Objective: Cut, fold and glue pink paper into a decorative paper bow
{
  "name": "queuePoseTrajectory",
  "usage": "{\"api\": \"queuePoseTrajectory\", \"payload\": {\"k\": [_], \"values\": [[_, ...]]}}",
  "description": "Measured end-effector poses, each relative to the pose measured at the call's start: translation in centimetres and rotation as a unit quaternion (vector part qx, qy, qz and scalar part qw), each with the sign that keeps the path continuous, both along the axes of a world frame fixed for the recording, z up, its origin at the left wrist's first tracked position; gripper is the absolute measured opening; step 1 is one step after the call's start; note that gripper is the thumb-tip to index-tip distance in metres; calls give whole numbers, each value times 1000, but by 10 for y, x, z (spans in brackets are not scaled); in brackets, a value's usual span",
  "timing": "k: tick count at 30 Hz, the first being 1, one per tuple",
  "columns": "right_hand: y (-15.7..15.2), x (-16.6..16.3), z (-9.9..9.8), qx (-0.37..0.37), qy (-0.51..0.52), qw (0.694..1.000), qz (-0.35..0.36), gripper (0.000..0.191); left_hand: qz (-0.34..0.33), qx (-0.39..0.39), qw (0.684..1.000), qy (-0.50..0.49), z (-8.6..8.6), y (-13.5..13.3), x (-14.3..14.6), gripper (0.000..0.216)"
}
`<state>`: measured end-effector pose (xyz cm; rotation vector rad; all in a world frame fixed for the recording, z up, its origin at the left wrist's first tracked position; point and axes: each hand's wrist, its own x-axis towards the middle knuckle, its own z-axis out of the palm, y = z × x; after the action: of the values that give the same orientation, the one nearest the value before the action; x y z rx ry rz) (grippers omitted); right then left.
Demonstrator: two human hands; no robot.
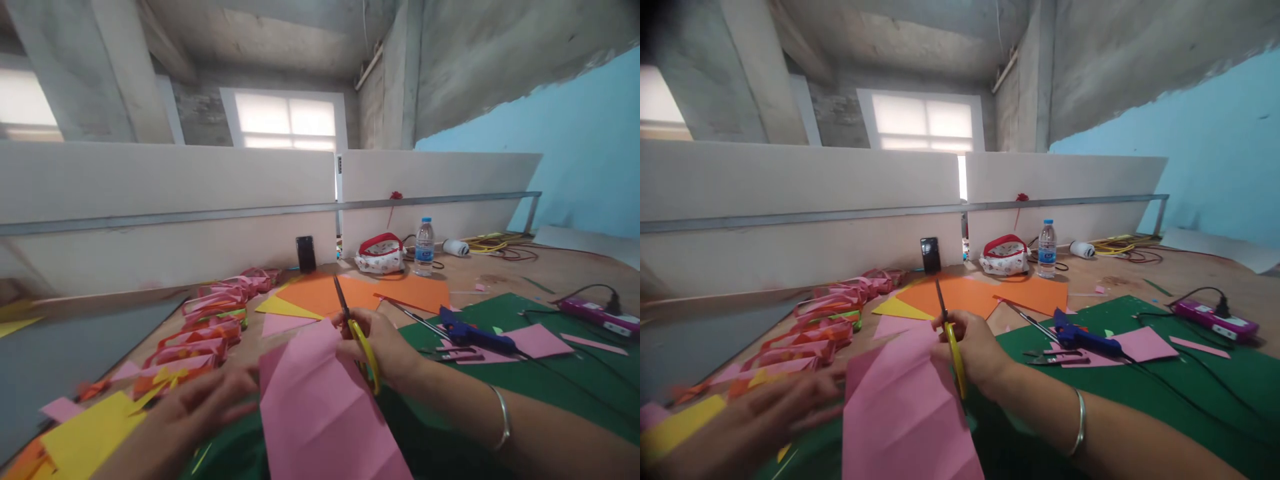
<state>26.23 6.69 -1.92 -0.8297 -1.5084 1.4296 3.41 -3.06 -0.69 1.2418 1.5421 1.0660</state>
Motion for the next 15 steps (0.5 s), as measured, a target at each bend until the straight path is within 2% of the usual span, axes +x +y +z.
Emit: {"api": "queuePoseTrajectory", "payload": {"k": [2, 5, 7, 8, 10, 12, 15], "values": [[-6, 0, 3, 5, -19, 999, 34, 32, 54, 10, 997, 54, 20, 11, -4, 55], [-16, -1, 6, 12, -43, 996, 82, 36, -66, 33, 991, 113, 39, 27, 8, 64], [-21, -1, 7, 33, -42, 992, 111, 39, -145, -10, 977, 153, 41, 36, 22, 75], [-23, -1, 6, 45, -39, 991, 124, 41, -172, -17, 968, 182, 40, 40, 29, 70], [-23, -1, 5, 58, -34, 989, 134, 41, -201, -31, 956, 210, 37, 45, 38, 44], [-20, -1, 5, 49, -31, 991, 122, 37, -198, -29, 957, 211, 33, 46, 41, 22], [-12, 3, 8, 27, -60, 995, 78, 33, -172, -12, 968, 182, 28, 42, 35, 14]]}}
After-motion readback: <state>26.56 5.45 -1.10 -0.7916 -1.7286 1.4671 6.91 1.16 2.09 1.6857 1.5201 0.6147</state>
